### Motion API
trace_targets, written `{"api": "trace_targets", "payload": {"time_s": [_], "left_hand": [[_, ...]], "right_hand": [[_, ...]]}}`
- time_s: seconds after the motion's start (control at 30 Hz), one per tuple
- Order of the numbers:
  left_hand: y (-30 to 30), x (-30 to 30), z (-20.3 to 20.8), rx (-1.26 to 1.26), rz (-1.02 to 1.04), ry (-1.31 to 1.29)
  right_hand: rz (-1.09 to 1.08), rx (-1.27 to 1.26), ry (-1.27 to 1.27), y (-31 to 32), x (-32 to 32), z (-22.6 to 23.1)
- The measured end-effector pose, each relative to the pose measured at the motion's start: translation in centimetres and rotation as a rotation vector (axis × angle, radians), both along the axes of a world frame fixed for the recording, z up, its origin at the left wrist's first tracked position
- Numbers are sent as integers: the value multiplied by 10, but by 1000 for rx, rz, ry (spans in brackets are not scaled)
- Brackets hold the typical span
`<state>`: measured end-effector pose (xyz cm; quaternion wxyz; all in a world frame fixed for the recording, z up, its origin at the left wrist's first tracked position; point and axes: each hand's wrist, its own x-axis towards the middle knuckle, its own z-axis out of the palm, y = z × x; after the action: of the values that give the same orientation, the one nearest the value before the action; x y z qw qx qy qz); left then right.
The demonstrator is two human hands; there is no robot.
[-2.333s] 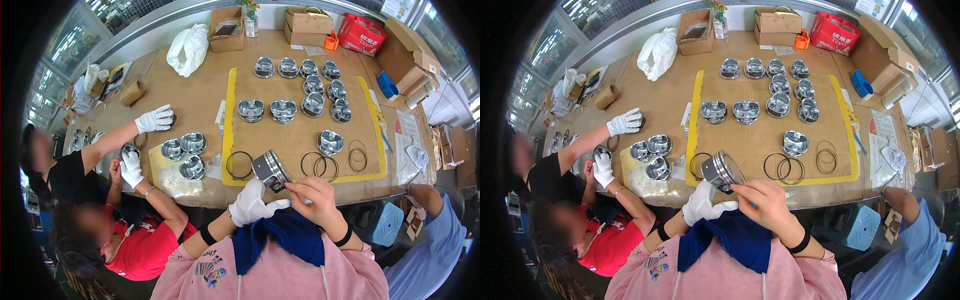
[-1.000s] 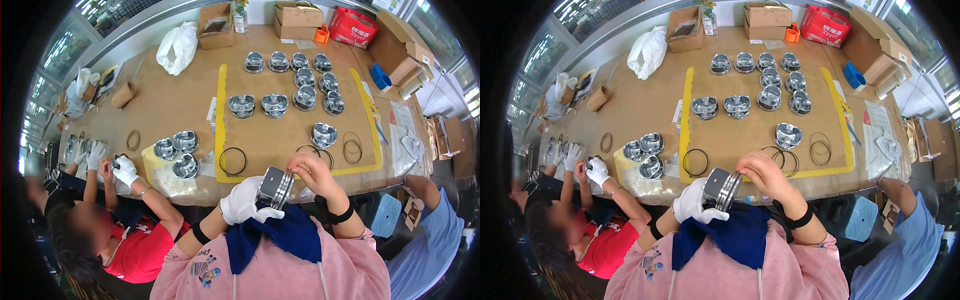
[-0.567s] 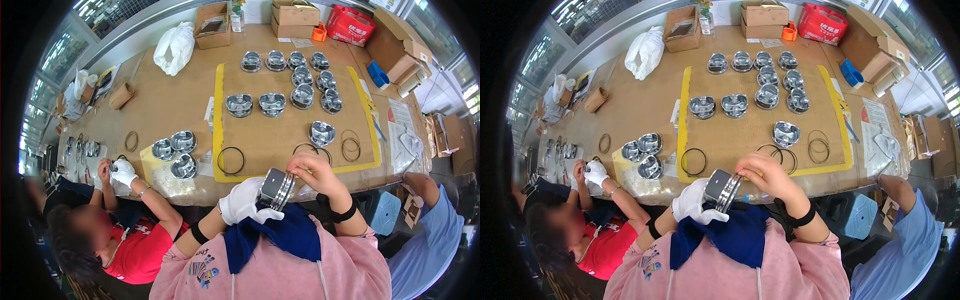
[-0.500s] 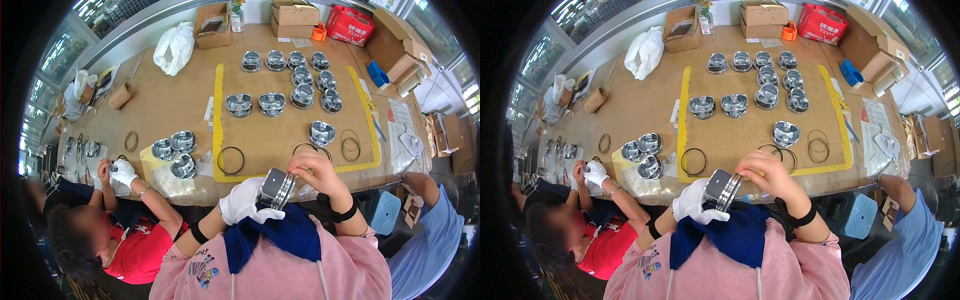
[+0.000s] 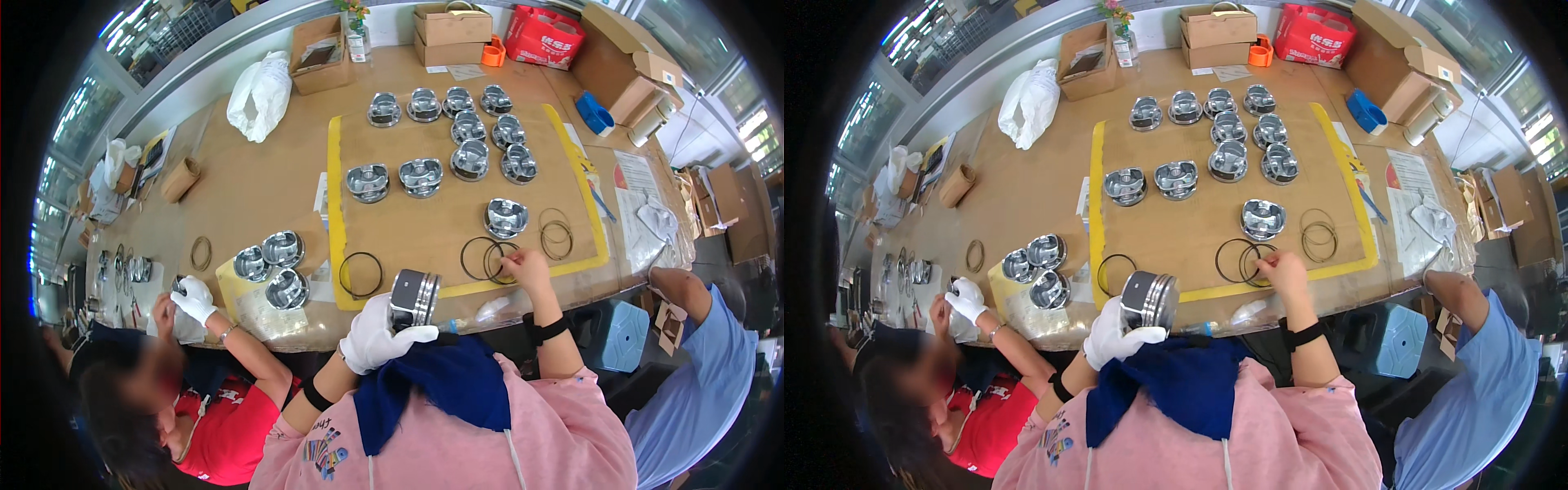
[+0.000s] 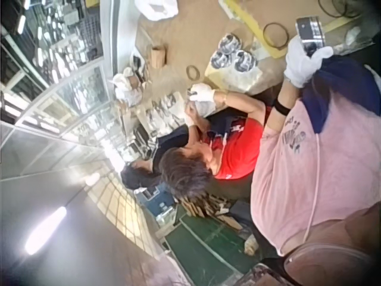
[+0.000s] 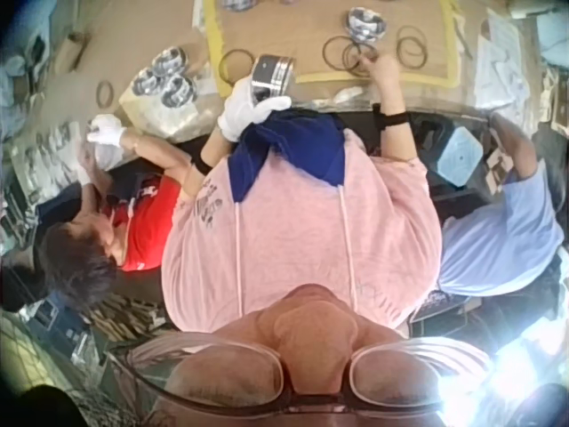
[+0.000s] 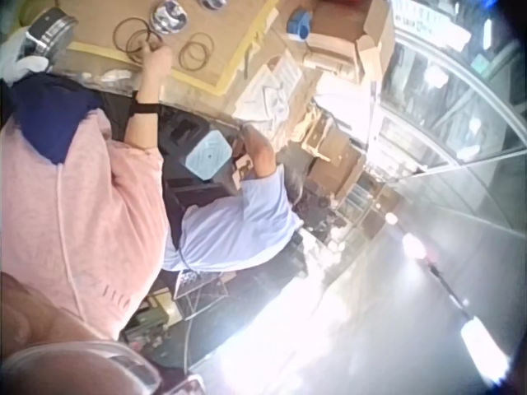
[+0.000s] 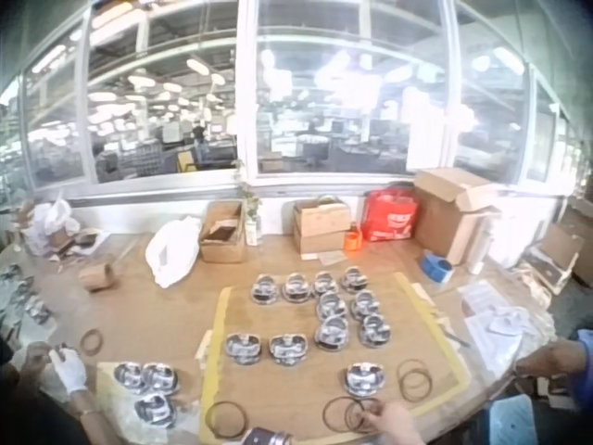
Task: Installing metal rings onto engine pistons at an assembly table.
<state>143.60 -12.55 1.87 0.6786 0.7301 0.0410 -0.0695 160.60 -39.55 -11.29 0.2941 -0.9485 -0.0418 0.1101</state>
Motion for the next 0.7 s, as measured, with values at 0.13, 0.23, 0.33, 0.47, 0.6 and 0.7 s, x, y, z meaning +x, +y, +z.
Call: {"api": "trace_targets", "payload": {"time_s": [0.13, 0.23, 0.33, 0.47, 0.6, 0.7], "left_hand": [[1, -1, -6, 4, 53, -37], [3, 2, 2, 50, 17, -27], [4, 4, 6, 49, 14, -10], [4, 2, -1, 9, 31, -6], [3, 4, 0, 29, 21, -32], [4, 4, 2, 44, 20, -33]], "right_hand": [[-36, -24, 1, 4, -1, -9], [-81, 237, 53, -2, 3, -24], [-56, 118, -80, 7, -3, -6], [53, -189, 114, 20, -14, 30], [-17, -40, 84, 19, -18, -3], [-92, 76, 53, 16, -16, -8]]}}
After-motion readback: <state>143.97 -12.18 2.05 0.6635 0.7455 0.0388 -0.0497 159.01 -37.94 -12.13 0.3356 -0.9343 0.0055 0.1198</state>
